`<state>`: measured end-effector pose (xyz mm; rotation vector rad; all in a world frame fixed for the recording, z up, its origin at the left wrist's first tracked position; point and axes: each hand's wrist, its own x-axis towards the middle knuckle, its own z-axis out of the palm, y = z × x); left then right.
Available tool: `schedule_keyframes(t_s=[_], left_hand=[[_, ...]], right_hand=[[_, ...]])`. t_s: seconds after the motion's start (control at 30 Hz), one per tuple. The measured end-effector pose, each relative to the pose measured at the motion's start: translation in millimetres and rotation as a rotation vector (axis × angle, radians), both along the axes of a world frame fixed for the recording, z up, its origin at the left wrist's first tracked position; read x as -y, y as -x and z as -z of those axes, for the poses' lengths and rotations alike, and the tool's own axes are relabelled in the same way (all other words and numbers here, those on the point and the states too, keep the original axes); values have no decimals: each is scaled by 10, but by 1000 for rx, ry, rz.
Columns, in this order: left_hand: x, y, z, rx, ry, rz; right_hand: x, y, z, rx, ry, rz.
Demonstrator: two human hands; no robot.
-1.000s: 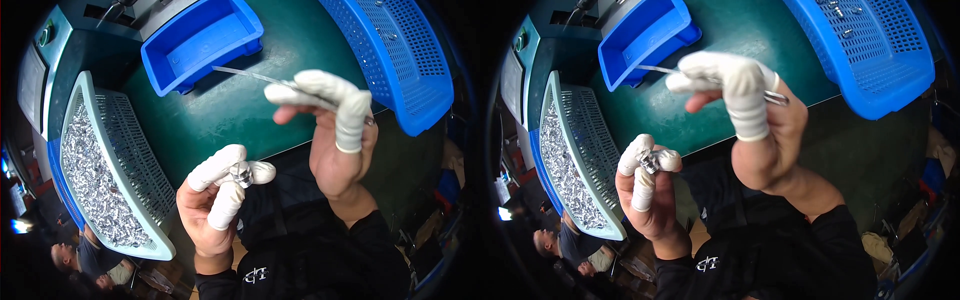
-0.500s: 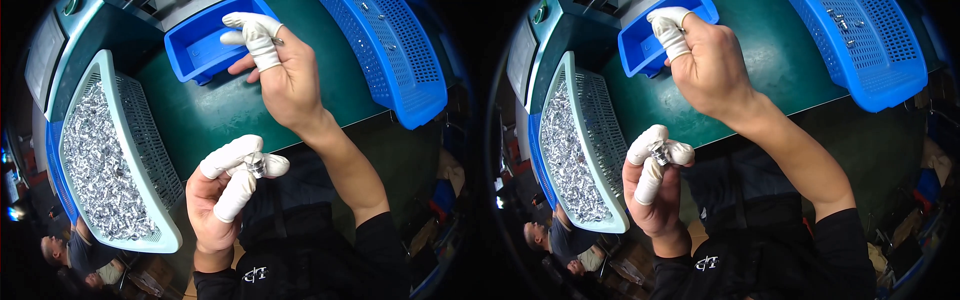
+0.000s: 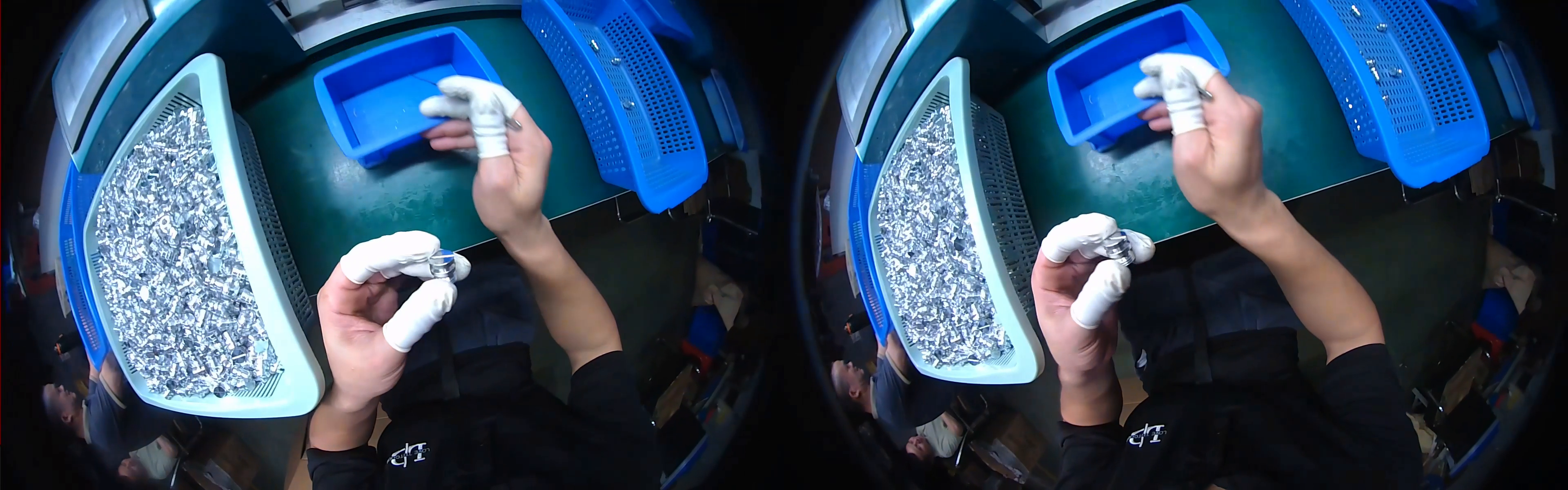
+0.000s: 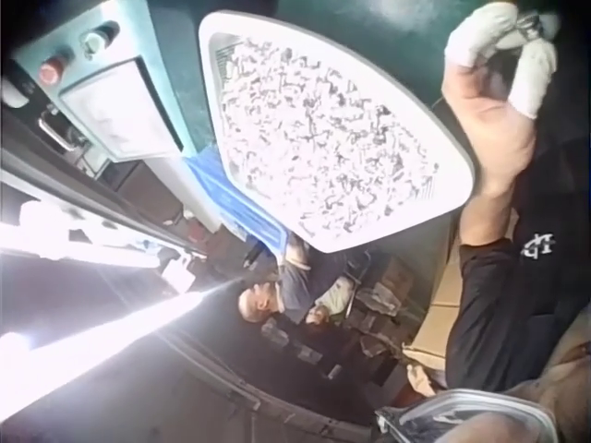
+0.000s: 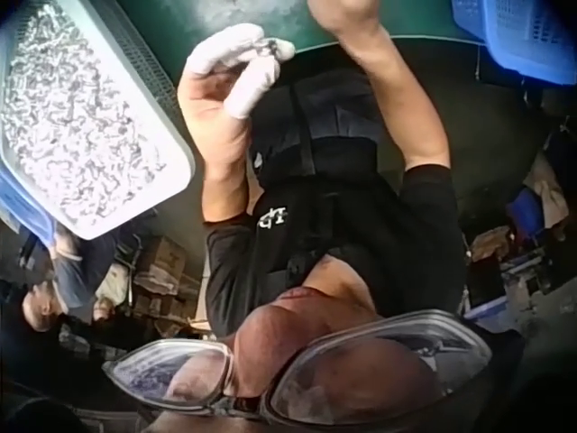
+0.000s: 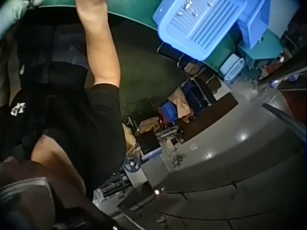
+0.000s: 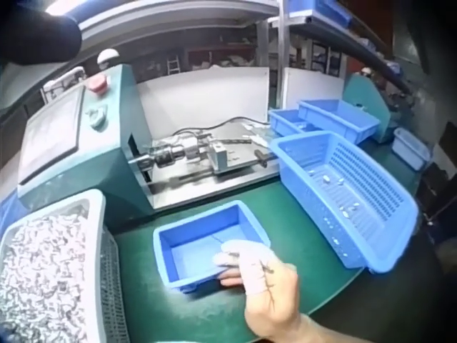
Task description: Inspecting and sorting small metal hardware components at a manufacturing workstation using a probe.
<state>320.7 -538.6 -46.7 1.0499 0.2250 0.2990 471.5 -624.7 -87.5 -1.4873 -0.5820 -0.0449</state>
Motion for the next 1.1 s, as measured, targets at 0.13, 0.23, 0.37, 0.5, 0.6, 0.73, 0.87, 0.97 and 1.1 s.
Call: schedule_keyframes(t_s=[0.13, 0.23, 0.37, 0.5, 0.6, 0.73, 0.87, 0.97, 1.1], left_hand=[[-14, 8, 243, -24, -293, -129], [-9, 2, 310, 14, -426, -178], [-22, -27, 358, 32, -507, -204], [24, -110, 317, 34, -644, -251], [-5, -167, 309, 27, -744, -257], [-54, -304, 308, 85, -932, -295], [-137, -413, 305, 144, -1037, -311], [-171, -522, 329, 183, -1089, -339], [-165, -668, 324, 206, -1179, -374]], right_hand=[[129, 193, -9, -47, 9, -4], [203, 257, -13, -60, -3, -15], [230, 293, -66, -72, 32, -50], [313, 327, -42, -127, 20, -83], [390, 260, -45, -44, 74, -130], [593, 252, -245, 11, 74, -82], [742, 296, -414, 128, 43, -146], [849, 350, -433, 92, 52, -242], [842, 298, -518, 99, 171, -167]])
